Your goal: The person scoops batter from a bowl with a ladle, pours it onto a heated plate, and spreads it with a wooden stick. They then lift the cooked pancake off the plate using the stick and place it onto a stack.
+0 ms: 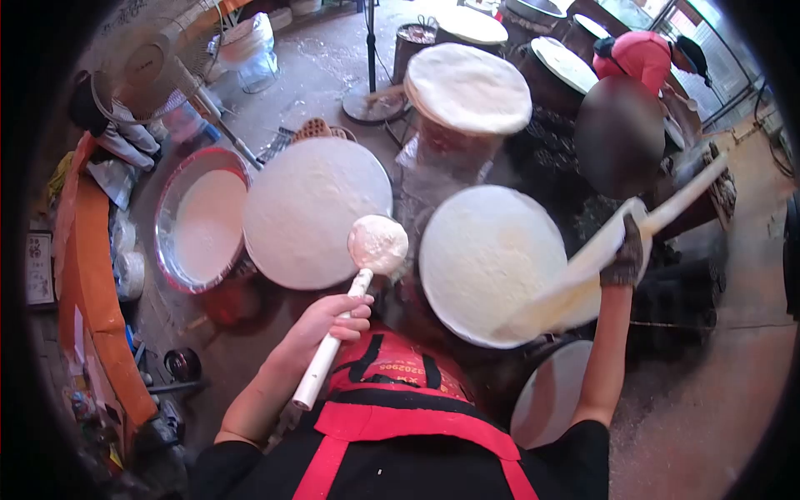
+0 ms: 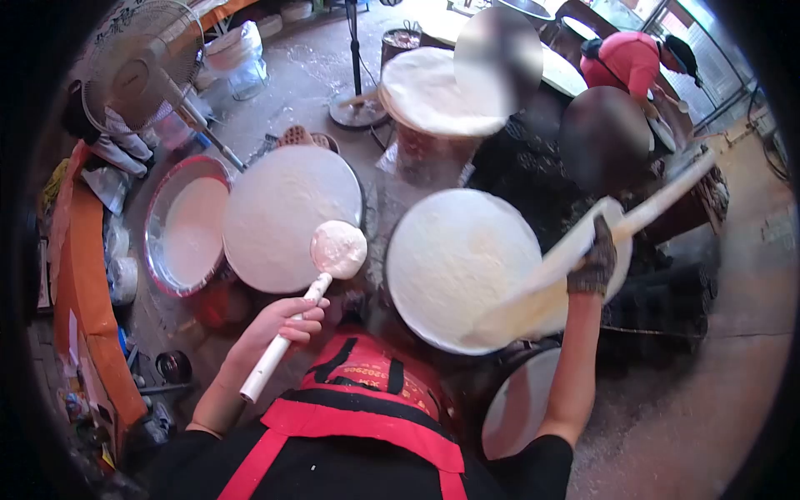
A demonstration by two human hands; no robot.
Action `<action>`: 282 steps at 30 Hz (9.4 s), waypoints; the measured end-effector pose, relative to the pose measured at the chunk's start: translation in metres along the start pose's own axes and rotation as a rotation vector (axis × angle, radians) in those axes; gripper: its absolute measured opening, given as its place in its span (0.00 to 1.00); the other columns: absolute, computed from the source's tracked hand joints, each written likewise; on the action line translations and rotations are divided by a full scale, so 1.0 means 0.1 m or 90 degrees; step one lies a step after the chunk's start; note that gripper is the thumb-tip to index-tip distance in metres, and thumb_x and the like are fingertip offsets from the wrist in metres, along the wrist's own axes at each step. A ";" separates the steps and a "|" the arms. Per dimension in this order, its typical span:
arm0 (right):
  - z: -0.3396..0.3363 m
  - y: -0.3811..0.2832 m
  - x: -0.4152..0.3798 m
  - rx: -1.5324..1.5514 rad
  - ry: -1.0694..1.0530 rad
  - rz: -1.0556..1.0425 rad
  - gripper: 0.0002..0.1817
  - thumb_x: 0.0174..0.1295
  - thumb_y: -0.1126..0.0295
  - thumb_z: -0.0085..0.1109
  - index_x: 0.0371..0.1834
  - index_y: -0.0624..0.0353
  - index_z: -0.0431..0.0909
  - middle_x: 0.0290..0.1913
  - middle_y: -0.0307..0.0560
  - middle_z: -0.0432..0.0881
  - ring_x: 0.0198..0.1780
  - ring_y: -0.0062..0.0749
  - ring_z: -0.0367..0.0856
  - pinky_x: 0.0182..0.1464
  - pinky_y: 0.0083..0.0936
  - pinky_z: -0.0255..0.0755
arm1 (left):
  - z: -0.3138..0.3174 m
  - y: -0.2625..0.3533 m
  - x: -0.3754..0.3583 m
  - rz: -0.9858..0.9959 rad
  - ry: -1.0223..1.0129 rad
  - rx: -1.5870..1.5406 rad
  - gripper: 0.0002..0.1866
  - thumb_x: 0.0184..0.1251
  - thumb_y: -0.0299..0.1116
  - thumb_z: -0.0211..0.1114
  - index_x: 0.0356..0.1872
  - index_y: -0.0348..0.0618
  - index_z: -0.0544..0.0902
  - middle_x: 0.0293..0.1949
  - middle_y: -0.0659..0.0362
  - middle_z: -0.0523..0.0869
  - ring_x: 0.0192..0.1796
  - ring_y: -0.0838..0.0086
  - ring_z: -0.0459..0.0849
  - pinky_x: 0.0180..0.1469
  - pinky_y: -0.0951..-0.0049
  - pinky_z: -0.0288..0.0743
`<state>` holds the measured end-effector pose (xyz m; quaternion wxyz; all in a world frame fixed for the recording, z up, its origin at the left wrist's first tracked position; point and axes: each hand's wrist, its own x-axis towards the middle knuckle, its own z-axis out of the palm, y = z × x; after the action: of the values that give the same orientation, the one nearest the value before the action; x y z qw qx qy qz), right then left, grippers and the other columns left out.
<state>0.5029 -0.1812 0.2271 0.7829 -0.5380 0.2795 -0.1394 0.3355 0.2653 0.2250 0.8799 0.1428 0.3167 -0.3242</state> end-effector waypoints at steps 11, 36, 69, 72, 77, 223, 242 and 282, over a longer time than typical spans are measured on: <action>2.71 -0.41 1.90 0.290 -0.240 -0.132 0.09 0.63 0.59 0.53 0.34 0.51 0.72 0.24 0.33 0.72 0.22 0.22 0.71 0.22 0.25 0.69 | -0.21 1.83 0.14 0.115 0.033 0.114 0.04 0.68 0.26 0.51 0.37 0.39 0.64 0.23 0.63 0.66 0.18 0.88 0.61 0.13 0.90 0.55; 0.05 1.65 -0.89 -0.069 0.075 0.127 0.12 0.61 0.55 0.55 0.39 0.50 0.71 0.18 0.38 0.72 0.11 0.23 0.65 0.11 0.20 0.59 | 0.25 0.89 0.33 0.008 0.009 0.339 0.06 0.66 0.24 0.48 0.41 0.39 0.64 0.21 0.65 0.64 0.18 0.87 0.61 0.15 0.88 0.56; -4.50 2.34 -4.42 -0.410 0.399 -0.204 0.31 0.62 0.68 0.49 0.70 0.49 0.53 0.59 0.49 0.69 0.52 0.27 0.74 0.45 0.18 0.70 | 0.39 -5.65 2.11 0.618 -0.495 1.341 0.07 0.52 0.28 0.59 0.32 0.37 0.76 0.24 0.49 0.80 0.28 0.54 0.80 0.32 0.60 0.72; -4.70 2.55 -3.66 0.058 0.340 -0.202 0.28 0.63 0.66 0.49 0.67 0.39 0.57 0.39 0.44 0.77 0.30 0.22 0.76 0.25 0.20 0.70 | 0.54 -5.70 2.30 0.724 -0.434 1.260 0.07 0.48 0.28 0.61 0.30 0.38 0.76 0.25 0.52 0.80 0.33 0.53 0.79 0.35 0.60 0.71; -4.42 1.76 -3.53 0.298 0.311 0.011 0.23 0.65 0.62 0.49 0.63 0.31 0.62 0.13 0.31 0.64 0.07 0.23 0.62 0.07 0.24 0.58 | 0.90 -5.36 2.14 0.603 -0.416 1.197 0.09 0.46 0.27 0.64 0.31 0.37 0.79 0.28 0.53 0.81 0.32 0.64 0.79 0.37 0.67 0.72; -2.99 3.00 -4.77 0.280 0.308 0.054 0.15 0.62 0.48 0.50 0.47 0.39 0.68 0.20 0.41 0.75 0.08 0.26 0.64 0.08 0.23 0.58 | -1.46 -2.22 -0.50 -0.082 -0.001 0.796 0.10 0.62 0.27 0.54 0.43 0.42 0.78 0.43 0.65 0.77 0.45 0.83 0.73 0.49 0.80 0.69; -4.08 2.33 -4.74 -0.017 0.142 0.083 0.21 0.65 0.52 0.48 0.59 0.42 0.67 0.19 0.38 0.75 0.11 0.21 0.65 0.11 0.20 0.59 | -1.28 -3.57 -0.27 -0.116 -0.034 0.799 0.10 0.61 0.28 0.54 0.43 0.43 0.77 0.49 0.63 0.78 0.54 0.80 0.71 0.56 0.75 0.66; -4.31 3.02 -3.57 0.047 0.348 -0.209 0.20 0.64 0.71 0.43 0.60 0.58 0.67 0.55 0.43 0.73 0.49 0.25 0.72 0.48 0.19 0.69 | -1.08 -3.19 -0.32 -0.210 -0.112 0.761 0.06 0.64 0.28 0.55 0.40 0.41 0.69 0.26 0.62 0.71 0.21 0.84 0.66 0.17 0.85 0.58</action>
<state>-0.0625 -0.2097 -0.0623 0.6647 -0.4902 0.3834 -0.4134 0.0559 0.0908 0.1493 0.6092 0.5324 0.0252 -0.5873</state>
